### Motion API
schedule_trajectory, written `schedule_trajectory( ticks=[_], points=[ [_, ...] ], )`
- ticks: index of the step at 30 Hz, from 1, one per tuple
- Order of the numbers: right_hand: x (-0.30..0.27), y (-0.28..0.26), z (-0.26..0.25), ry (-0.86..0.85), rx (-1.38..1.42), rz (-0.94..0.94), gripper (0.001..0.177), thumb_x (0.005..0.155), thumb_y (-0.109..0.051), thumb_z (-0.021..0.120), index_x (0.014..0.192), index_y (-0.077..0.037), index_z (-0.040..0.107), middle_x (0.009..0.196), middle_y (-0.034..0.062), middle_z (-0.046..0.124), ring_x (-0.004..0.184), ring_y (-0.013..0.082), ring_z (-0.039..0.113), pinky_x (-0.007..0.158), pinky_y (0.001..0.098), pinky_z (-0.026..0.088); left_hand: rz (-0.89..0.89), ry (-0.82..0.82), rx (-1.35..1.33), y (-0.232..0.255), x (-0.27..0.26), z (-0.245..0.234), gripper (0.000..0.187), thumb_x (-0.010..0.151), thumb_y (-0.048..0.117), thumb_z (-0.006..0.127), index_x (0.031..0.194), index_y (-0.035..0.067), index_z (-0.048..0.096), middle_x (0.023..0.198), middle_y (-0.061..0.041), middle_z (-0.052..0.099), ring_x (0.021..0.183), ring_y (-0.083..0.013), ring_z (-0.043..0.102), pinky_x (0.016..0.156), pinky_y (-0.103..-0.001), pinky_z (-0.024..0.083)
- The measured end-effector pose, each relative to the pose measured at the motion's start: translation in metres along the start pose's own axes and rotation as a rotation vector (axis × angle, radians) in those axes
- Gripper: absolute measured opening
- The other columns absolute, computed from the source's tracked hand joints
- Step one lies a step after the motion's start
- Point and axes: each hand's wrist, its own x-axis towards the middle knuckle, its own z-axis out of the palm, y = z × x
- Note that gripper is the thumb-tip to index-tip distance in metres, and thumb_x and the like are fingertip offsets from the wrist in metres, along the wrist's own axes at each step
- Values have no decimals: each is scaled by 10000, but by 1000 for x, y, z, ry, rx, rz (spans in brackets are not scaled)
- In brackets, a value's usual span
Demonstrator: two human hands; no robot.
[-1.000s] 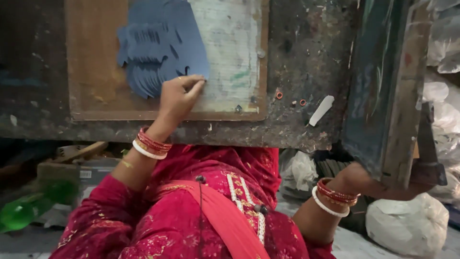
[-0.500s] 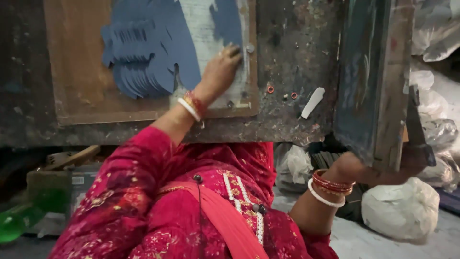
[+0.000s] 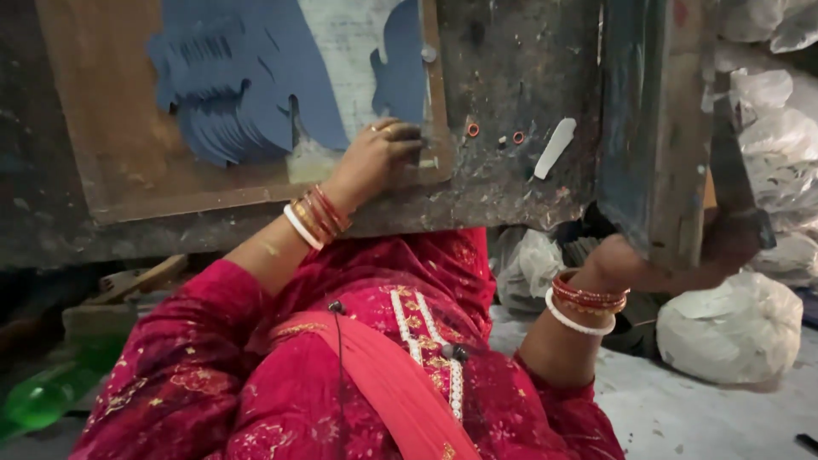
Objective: The person performs screen printing by placing a blue cutout on a screen, applying white ink with a squeegee, and peeling the printed piece off. They repeat this process multiple times, stacking the finished blue cutouts on the workbench.
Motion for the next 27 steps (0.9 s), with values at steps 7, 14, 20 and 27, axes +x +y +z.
schedule_trajectory(
  ticks=[7,14,20,27],
  points=[
    [14,-92,14,-92,978,735,577,1012,-421,572,1264,97,612,1171,195,721,1045,286,730,951,491,669,-78,-109,-42,37,-28,6,268,854,150,704,1109,121,784,1166,-115,723,1075,-344,649,943,-442,510],
    [-37,-159,30,-777,624,172,256,1033,-39,642,1285,-72,672,1295,149,732,1234,258,725,984,405,622,-643,185,-1086,8,-98,-6,540,1123,498,518,949,24,711,761,-153,663,743,-268,600,696,-391,499],
    [-26,-67,41,-1087,211,309,245,1038,-30,600,1251,-82,710,1127,165,745,989,318,731,849,407,573,-607,-199,90,38,-105,-29,665,768,694,713,840,37,639,658,-139,695,628,-374,689,585,-498,532],
    [-35,-102,42,-1283,103,17,273,941,-135,664,1207,-110,723,1057,145,742,924,360,715,768,434,555,-585,-203,270,28,-94,-28,716,691,777,737,731,66,670,674,-181,681,654,-386,694,585,-490,543]
  ],
)
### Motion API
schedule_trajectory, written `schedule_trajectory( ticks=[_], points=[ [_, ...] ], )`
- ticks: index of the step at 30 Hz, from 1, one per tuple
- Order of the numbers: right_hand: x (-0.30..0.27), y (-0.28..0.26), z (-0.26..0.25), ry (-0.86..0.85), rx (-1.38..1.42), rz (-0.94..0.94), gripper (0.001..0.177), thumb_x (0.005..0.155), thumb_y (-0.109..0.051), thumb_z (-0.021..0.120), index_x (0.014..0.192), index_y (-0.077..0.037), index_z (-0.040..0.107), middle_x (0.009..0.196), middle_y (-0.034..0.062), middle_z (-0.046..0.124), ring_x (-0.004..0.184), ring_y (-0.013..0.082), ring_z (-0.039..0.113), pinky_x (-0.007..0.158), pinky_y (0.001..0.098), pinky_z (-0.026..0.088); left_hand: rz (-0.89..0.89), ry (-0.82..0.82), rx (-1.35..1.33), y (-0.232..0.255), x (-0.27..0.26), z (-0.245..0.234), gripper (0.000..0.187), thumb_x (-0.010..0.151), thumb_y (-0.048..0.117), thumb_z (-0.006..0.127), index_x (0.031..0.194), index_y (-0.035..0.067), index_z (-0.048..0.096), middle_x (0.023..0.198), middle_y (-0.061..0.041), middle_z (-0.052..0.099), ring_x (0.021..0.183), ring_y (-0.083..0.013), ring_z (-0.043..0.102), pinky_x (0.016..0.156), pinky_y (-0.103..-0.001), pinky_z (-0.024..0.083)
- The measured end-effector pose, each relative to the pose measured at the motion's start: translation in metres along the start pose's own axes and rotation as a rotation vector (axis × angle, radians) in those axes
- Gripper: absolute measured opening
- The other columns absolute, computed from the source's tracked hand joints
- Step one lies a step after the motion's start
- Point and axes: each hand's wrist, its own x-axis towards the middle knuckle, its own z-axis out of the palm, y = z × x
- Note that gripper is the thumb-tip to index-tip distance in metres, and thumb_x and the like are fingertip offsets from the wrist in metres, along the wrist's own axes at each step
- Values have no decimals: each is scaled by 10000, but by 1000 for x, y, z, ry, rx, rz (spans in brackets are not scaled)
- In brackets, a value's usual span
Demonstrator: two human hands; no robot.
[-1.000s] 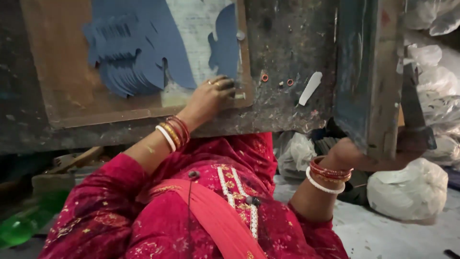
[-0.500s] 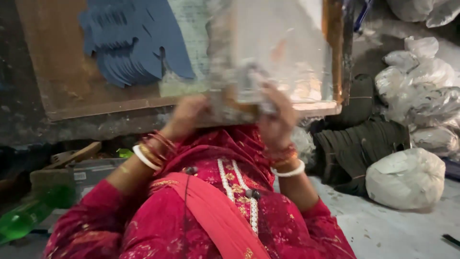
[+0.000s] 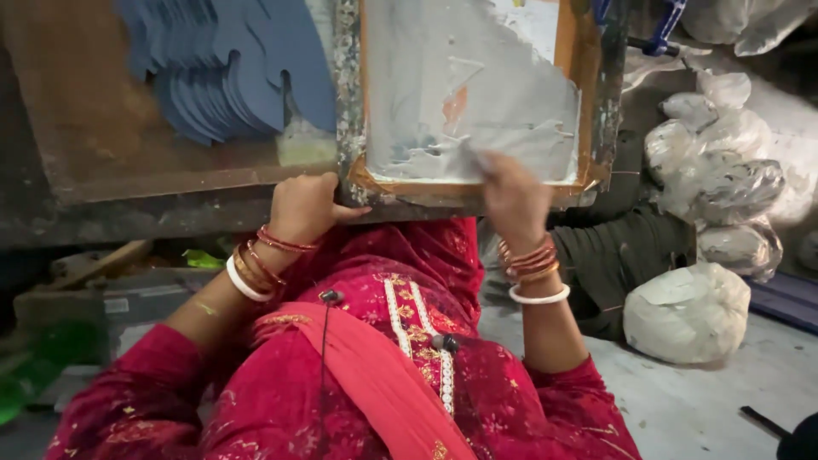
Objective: The person performs screen printing by placing a blue cutout on a screen, applying white ink with a squeegee, and peeling the printed piece off. They repeat this process multiple times, stacking the finished blue cutouts on the workbench.
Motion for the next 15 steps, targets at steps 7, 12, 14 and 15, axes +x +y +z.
schedule_trajectory(
  ticks=[7,12,14,15],
  points=[
    [118,-46,30,-229,-4,-238,171,1043,-306,689,1137,-164,699,946,145,739,834,388,700,674,495,534,-16,0,-20,0,2,0,696,668,770,754,716,77,710,688,-184,691,669,-394,699,597,-494,552],
    [251,-26,67,-73,-33,-490,287,986,-273,723,1246,-153,705,958,188,728,847,432,684,685,533,537,-32,16,-50,1,2,-5,703,647,769,764,724,71,712,699,-187,695,688,-401,699,613,-498,555],
    [272,-18,80,-50,-42,-541,263,1016,-303,744,1233,-156,718,983,185,731,866,435,680,695,537,534,-46,14,-71,1,0,-5,705,645,767,767,738,70,712,701,-189,695,691,-403,700,613,-497,555],
    [274,-15,84,-69,24,-586,280,997,-261,740,1260,-164,726,1034,174,733,909,419,684,736,516,546,-37,34,-72,1,0,-3,699,640,759,769,738,69,710,704,-183,696,689,-401,700,605,-499,552]
  ],
)
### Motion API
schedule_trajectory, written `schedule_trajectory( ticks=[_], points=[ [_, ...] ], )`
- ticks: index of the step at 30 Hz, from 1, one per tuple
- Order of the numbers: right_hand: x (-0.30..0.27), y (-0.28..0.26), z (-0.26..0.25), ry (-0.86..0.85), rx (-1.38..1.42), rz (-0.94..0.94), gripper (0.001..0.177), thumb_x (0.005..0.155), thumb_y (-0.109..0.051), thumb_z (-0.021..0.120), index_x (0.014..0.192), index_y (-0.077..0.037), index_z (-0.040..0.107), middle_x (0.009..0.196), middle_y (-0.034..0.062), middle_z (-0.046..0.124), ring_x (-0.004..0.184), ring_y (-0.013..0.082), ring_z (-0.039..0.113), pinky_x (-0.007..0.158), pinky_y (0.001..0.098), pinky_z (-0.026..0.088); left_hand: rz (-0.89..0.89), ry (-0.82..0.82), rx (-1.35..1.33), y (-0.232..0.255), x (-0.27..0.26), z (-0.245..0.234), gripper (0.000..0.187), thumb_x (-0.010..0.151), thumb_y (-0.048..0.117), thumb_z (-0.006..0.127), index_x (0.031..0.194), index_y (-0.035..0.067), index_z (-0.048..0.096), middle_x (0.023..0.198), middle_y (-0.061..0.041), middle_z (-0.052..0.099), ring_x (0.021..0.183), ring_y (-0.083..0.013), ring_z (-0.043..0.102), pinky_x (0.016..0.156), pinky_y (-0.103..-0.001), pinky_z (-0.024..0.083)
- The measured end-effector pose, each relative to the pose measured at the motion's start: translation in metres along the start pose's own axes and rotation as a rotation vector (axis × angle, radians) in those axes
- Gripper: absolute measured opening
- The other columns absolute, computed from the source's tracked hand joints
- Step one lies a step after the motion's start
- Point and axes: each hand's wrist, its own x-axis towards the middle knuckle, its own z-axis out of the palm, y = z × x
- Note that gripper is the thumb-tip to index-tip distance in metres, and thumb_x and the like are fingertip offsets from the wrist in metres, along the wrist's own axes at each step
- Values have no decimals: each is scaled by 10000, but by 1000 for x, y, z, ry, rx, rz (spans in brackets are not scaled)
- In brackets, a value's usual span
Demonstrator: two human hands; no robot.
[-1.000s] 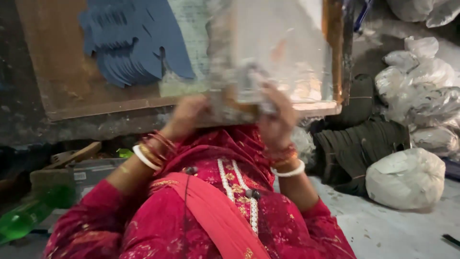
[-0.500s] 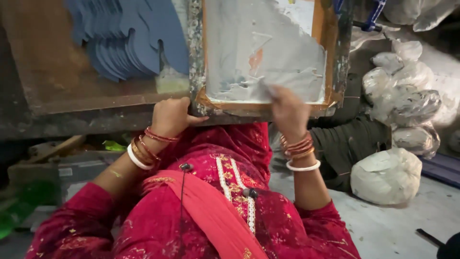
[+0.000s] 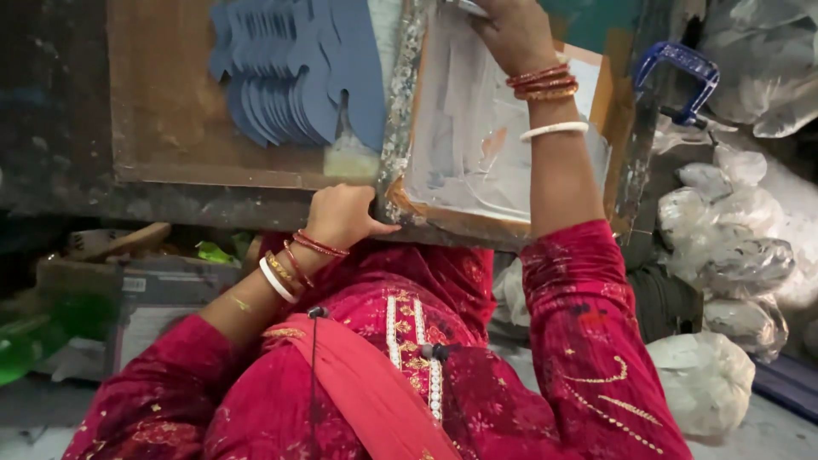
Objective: The person performs screen printing by placing a blue cutout on a screen, applying white ink with a squeegee, and peeling the printed piece off. They repeat this process multiple times, stacking the finished blue cutouts on the workbench.
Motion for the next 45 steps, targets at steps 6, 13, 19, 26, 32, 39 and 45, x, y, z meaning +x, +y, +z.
schedule_trajectory(
  ticks=[6,13,19,26,32,39,45],
  points=[
    [-79,-76,-14,-14,173,110,313,940,-130,737,1246,-199,739,1157,89,747,910,306,722,755,399,580,-28,-68,-10,1,3,-2,710,631,773,771,729,72,711,688,-182,688,688,-390,702,620,-489,551],
    [-185,-185,-64,-109,165,149,411,839,1,676,1207,-173,731,1196,101,755,1016,278,725,821,384,588,-39,-88,2,1,7,-1,714,610,764,784,740,63,744,703,-186,694,692,-388,704,646,-489,548],
    [-229,-188,-90,283,427,393,310,946,28,628,1249,-19,678,1256,176,733,1125,263,731,933,360,582,-76,-227,-641,37,-7,-53,535,627,449,923,905,24,755,765,-99,767,711,-205,771,663,-358,583],
    [-280,-138,-74,1094,282,374,251,1016,-98,656,1228,33,626,1204,222,706,1035,275,722,902,410,626,660,-132,-972,65,61,-56,417,831,142,734,1211,-27,702,1060,-143,750,937,-192,697,806,-309,565],
    [-344,-68,-96,1398,-87,508,424,1087,-305,691,1341,27,624,1189,206,740,961,276,710,835,429,627,58,217,100,12,200,22,241,973,266,689,1035,38,738,1053,-211,725,868,-350,720,754,-461,561],
    [-324,-82,-127,1393,-272,394,670,1102,-514,467,1463,50,452,1434,261,521,1302,379,579,1095,517,501,103,798,-829,-88,296,7,400,921,322,756,1173,23,674,997,-195,730,887,-407,719,769,-467,582],
    [-318,-89,-127,1339,-356,446,565,1121,-461,444,1390,22,555,1330,217,614,1181,358,644,1047,498,550,105,514,-43,-7,107,-27,400,916,328,774,1131,16,646,1157,-225,648,1091,-410,598,953,-513,477]
  ],
)
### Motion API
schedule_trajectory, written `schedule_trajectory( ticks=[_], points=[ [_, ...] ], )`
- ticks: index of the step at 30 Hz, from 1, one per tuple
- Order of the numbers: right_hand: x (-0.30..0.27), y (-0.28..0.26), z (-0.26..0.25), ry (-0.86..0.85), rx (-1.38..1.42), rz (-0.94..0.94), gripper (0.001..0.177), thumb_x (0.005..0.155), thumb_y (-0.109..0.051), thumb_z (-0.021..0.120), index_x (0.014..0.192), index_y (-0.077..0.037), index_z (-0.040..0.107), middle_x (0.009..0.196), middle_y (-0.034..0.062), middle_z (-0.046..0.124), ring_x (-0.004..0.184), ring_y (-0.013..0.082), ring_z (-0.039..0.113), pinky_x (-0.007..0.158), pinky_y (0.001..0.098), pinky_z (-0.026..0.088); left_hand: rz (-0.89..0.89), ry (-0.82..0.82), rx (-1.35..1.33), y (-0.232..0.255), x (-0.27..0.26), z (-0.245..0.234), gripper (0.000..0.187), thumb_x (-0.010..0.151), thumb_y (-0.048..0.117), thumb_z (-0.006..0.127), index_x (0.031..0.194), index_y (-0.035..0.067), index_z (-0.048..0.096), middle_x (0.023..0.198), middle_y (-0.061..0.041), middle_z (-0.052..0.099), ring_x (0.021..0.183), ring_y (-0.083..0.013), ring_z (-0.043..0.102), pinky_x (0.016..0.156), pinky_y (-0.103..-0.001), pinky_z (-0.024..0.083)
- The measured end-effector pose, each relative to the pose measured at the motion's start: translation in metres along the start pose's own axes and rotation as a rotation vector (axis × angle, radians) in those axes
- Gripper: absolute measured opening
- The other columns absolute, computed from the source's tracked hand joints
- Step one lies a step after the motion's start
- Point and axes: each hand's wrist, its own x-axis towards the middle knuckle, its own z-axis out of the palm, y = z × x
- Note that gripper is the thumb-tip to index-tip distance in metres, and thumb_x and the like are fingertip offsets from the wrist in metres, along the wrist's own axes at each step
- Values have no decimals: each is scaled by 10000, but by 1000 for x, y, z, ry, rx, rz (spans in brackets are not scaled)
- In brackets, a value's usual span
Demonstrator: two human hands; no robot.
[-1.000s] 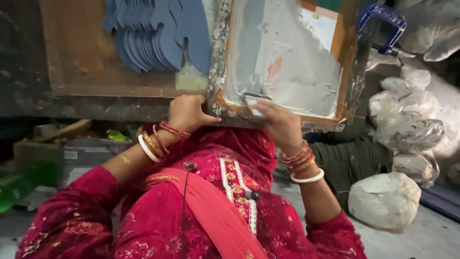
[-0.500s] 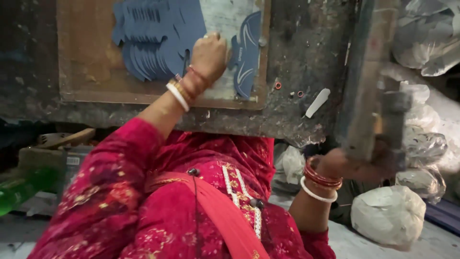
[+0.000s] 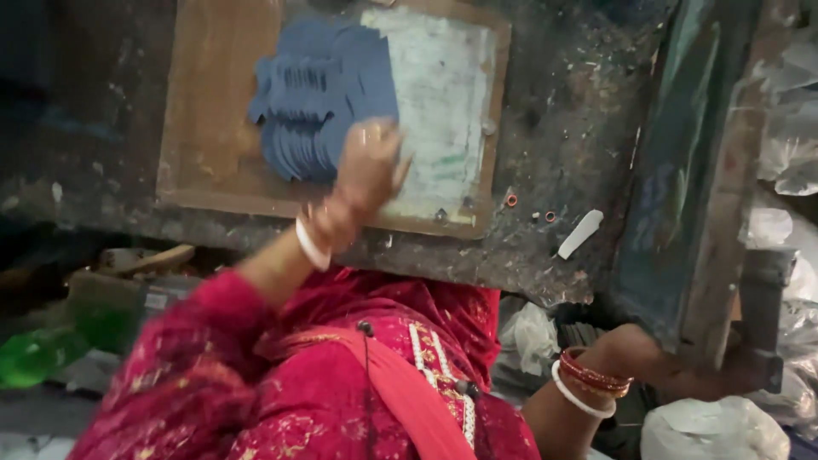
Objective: The person performs screen printing by placing a blue cutout on a screen, applying white ink with a squeegee, and peeling the printed piece off. They repeat this process multiple times, stacking the finished blue cutouts on the workbench.
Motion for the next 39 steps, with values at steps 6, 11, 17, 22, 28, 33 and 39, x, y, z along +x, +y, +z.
schedule_trajectory(
  ticks=[6,11,17,22,28,33,39],
  points=[
    [4,-14,7,44,-45,58,546,1093,-452,498,1263,67,509,1203,237,580,1080,352,607,930,516,524,284,-136,28,32,-55,39,435,845,159,670,1250,1,658,1368,-185,625,1300,-352,569,1108,-455,437],
    [9,-19,4,56,197,58,669,1065,-531,433,1336,65,573,1236,230,666,1119,348,677,984,518,573,114,-396,-181,44,26,85,399,924,12,558,1311,49,646,1497,-191,539,1222,-392,574,967,-461,490],
    [19,-40,8,-23,-60,148,516,1093,-382,565,1230,108,651,1157,239,653,1081,368,662,940,471,528,455,-205,-14,36,9,99,458,854,30,611,1309,30,668,1434,-141,611,1385,-329,536,1140,-403,451],
    [17,-47,9,24,-93,134,443,1107,-324,567,1253,85,648,1193,221,658,1105,355,652,960,480,522,557,-239,56,43,-43,61,390,860,125,652,1247,106,700,1417,-50,635,1362,-210,529,1146,-455,370],
    [-1,-16,1,28,15,-8,618,1049,-465,505,1338,79,566,1310,216,604,1221,348,614,1067,496,523,449,-379,-146,48,-28,53,350,846,201,688,1182,125,755,1266,-48,667,1227,-246,577,1064,-419,407],
    [-28,-28,10,-3,335,267,537,1059,-393,583,1301,82,519,1214,192,565,1078,289,555,944,441,485,532,-352,-94,58,-60,26,303,772,182,694,1067,158,758,1210,-47,678,1218,-258,595,1075,-417,432],
    [-25,-149,42,-707,512,223,160,1020,-31,647,1176,2,661,1113,183,725,1023,309,720,927,441,590,5,-737,-1062,53,-102,-33,369,971,329,654,1232,70,683,1066,-151,704,931,-327,690,832,-421,545]
  ],
)
